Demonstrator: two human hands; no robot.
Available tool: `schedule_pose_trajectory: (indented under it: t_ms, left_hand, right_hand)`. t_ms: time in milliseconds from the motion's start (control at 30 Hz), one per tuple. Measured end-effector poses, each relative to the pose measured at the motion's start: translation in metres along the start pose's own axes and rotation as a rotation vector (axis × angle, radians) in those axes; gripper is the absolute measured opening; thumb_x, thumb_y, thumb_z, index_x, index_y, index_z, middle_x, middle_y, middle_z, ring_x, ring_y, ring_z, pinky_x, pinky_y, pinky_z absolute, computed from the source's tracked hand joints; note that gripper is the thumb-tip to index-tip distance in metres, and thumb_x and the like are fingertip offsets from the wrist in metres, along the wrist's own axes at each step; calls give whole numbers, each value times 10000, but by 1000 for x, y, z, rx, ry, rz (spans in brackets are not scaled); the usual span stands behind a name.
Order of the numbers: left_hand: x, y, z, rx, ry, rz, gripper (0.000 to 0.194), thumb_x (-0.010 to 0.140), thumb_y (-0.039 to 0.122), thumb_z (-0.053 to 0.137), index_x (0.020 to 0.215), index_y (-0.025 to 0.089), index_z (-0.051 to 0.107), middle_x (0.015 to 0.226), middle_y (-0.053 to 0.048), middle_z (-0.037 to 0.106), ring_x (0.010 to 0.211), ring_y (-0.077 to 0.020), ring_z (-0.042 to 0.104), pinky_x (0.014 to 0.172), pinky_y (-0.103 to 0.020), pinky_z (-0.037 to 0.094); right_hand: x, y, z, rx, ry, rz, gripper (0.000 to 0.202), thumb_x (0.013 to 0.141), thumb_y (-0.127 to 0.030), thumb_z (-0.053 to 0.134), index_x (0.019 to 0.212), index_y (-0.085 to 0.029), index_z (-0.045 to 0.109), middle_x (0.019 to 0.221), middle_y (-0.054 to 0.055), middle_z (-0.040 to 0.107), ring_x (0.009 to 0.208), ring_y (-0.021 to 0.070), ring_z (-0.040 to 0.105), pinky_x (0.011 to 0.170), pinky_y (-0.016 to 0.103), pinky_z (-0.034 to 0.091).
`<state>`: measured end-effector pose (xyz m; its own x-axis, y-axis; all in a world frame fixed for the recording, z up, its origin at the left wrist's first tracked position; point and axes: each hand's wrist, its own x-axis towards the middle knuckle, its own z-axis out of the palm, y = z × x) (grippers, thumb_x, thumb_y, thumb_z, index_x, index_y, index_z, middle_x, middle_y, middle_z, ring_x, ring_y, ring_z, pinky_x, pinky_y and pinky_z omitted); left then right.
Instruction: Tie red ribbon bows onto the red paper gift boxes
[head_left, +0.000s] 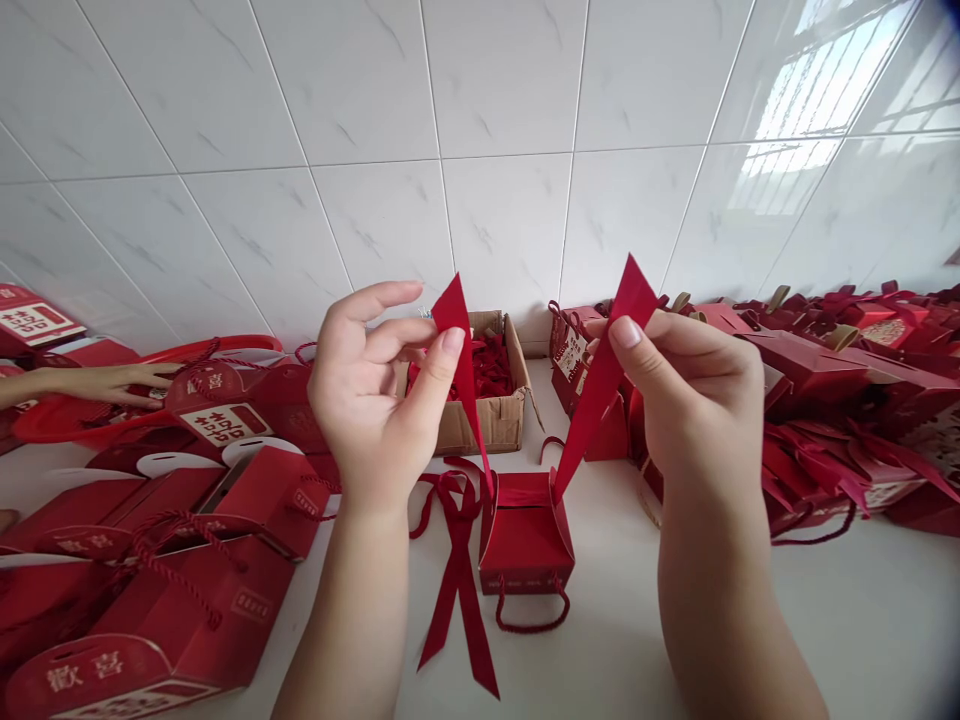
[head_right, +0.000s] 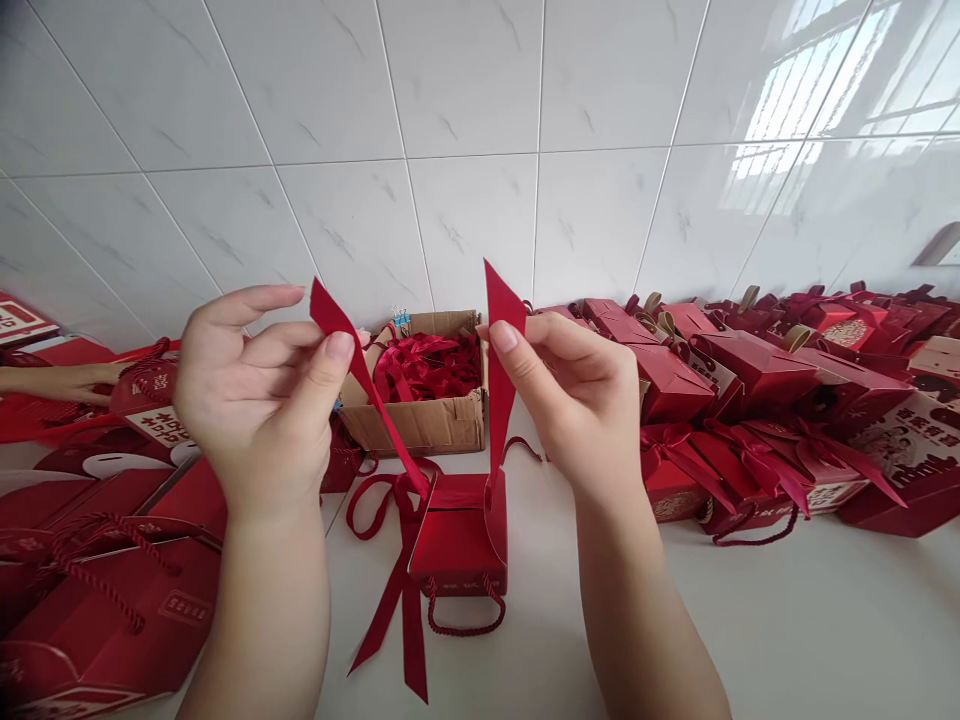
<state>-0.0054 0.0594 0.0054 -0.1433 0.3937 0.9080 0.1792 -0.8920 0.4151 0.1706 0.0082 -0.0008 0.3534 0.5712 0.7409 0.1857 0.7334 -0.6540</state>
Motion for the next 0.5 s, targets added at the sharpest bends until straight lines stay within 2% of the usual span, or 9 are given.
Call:
schedule_pose_trajectory:
  t_ms: [67, 167, 333, 433, 500]
  left_hand:
    - [-1, -1, 0, -15, -16, -23, 274, 792, 272, 718, 1044, 295, 614, 867, 14, 692, 718, -131, 667, 645, -274, 556]
    - [-3, -2, 1, -113, -68, -29, 156, 797, 275, 715, 942, 277, 656, 822, 15, 701, 740, -138, 682, 680, -281, 577]
    - [-8, 7, 7, -189, -239, -81, 75, 795, 250, 714, 869, 263, 720, 795, 8, 721, 695, -132, 677, 636, -265, 590]
    - [-11, 12, 10, -154, -331, -139, 146, 790, 241, 715, 936, 250, 713, 752, -3, 709, 687, -144, 675, 583, -248, 578]
    - [-12, 13, 11, -118, -350, -181, 330, 782, 251, 722, 1103, 251, 645, 707, 4, 687, 649, -144, 667, 531, -233, 556]
  right_hand:
    - [0, 0, 0, 8, -1, 9, 147, 848, -316, 654, 738, -233, 704, 694, -3, 641, 650, 135, 599, 597, 280, 496]
    - [0, 0, 0, 59, -49, 43, 164, 867, -316, 629, 746, -222, 688, 703, 5, 658, 653, 137, 615, 606, 279, 513]
    - [0, 2, 5, 70, -301, 189, 141, 853, -315, 640, 812, -190, 693, 624, 5, 649, 547, 123, 604, 492, 241, 496]
    - [-1, 2, 9, 106, -398, 251, 131, 832, -271, 652, 893, -166, 700, 592, -9, 626, 508, 114, 592, 450, 221, 481]
    - [-2, 2, 10, 121, -449, 279, 125, 846, -237, 618, 893, -158, 703, 581, -20, 605, 481, 104, 584, 427, 208, 462]
